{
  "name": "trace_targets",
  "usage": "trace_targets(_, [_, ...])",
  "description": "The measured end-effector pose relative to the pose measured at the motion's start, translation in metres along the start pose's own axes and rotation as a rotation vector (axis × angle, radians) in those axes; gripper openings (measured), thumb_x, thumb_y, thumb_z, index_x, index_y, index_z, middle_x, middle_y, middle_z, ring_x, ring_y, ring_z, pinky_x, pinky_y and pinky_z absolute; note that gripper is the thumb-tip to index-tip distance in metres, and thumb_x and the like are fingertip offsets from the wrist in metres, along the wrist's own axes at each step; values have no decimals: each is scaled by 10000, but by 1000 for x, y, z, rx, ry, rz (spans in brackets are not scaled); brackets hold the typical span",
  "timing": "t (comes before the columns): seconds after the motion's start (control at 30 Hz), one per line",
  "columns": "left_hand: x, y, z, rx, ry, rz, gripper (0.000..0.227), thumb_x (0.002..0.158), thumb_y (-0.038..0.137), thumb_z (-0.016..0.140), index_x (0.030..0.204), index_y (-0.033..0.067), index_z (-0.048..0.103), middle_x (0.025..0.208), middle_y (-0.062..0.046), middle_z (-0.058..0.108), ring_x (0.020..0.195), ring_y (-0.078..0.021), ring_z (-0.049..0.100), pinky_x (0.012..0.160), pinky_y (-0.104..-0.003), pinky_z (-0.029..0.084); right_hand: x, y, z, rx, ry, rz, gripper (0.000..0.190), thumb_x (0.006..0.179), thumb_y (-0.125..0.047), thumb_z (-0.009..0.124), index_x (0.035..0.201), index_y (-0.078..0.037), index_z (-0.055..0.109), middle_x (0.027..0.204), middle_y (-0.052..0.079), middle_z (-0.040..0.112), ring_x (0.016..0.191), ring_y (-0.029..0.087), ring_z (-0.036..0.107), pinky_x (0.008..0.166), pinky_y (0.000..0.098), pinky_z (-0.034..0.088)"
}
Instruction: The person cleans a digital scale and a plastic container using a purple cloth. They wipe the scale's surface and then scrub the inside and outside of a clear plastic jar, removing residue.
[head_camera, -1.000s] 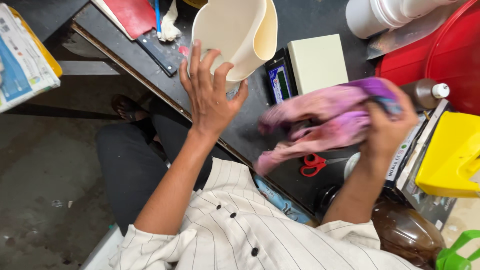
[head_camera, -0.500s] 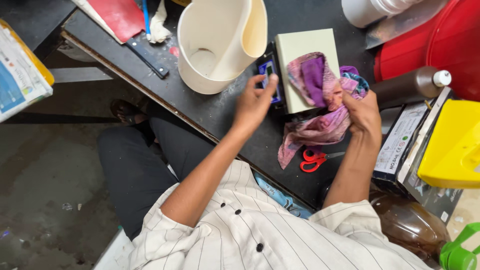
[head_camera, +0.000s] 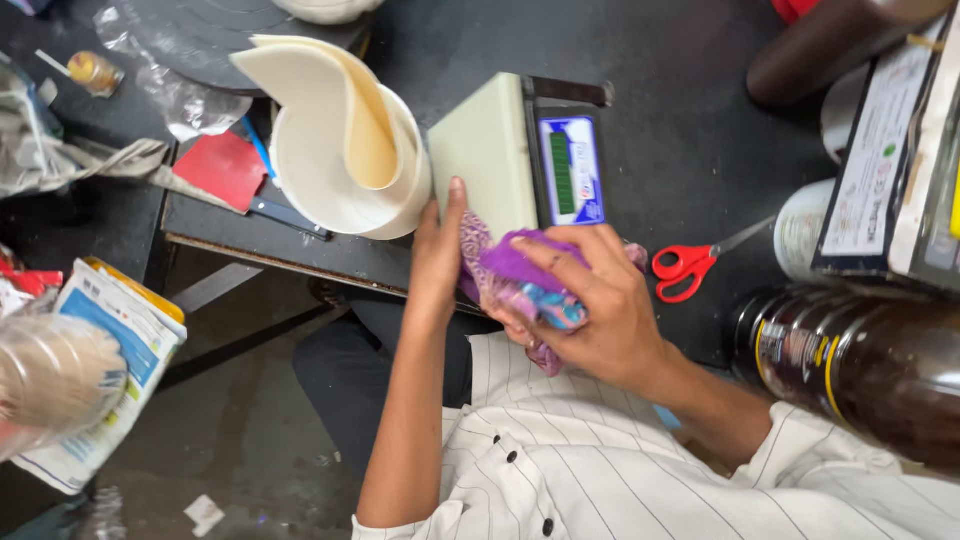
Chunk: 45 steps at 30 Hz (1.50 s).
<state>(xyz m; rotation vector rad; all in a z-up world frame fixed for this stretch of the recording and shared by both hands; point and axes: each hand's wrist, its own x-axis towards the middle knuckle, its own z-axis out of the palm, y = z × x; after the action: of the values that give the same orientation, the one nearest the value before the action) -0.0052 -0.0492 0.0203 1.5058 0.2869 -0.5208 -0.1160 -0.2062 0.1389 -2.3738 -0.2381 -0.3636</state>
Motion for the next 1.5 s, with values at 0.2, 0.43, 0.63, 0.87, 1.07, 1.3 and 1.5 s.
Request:
trace_targets(0.2, [4,10,-17,-210,-196,-63,962,839,695,600,1466,-31,517,1425,-217,594,1338,-332,559,1082,-404,449,5,23,-21,344,-146,-127,613,670,-100,852,1256,-43,684,1240,127,704,1076,276,665,934,413,503])
trace_targets(0.43, [4,16,-19,94,-72,-239,1015,772,769,520,1480,42,471,1512,-187,481,1424,-355,410,1085,-558,332,29,66,-71,263,396,286,367,902,-70,833,1220,-30,654,1117,88,709,964,153,685,924,281,565])
trace_targets(0.63, [9,13,-9,150,-56,-111,1108,785,812,532,1417,-97,491,1434,-300,554,1425,-371,465,1174,-477,282,102,73,-69,-481,185,-253,401,855,-139,883,1225,-46,759,1039,135,688,998,352,632,895,454,501])
trace_targets(0.87, [13,4,-1,117,23,-36,1153,783,795,590,1380,-179,435,1294,-368,595,1312,-393,581,1105,-436,430,129,65,-39,-660,-222,-336,710,620,-196,844,1320,-138,742,1203,75,664,1030,300,613,789,436,512])
trace_targets(1.07, [14,4,2,17,22,-18,1075,761,754,629,1282,-180,519,1145,-355,703,1109,-359,742,937,-382,587,83,34,-38,-602,-323,-315,642,725,-196,843,1356,-166,728,1262,43,668,1095,296,591,841,405,527])
trace_targets(1.3, [14,7,2,74,-15,5,1081,743,768,626,1284,-161,513,1133,-342,689,1084,-356,752,898,-405,618,30,40,-54,-219,-423,-143,545,651,-259,866,1188,-244,777,1266,61,670,1101,297,597,847,379,539])
trace_targets(1.5, [15,11,9,84,-65,63,1118,719,803,630,1263,-172,587,1146,-329,712,1105,-365,750,951,-415,585,24,42,-92,-608,-186,69,560,701,-209,917,1233,-137,760,1194,112,674,1075,352,595,881,455,527])
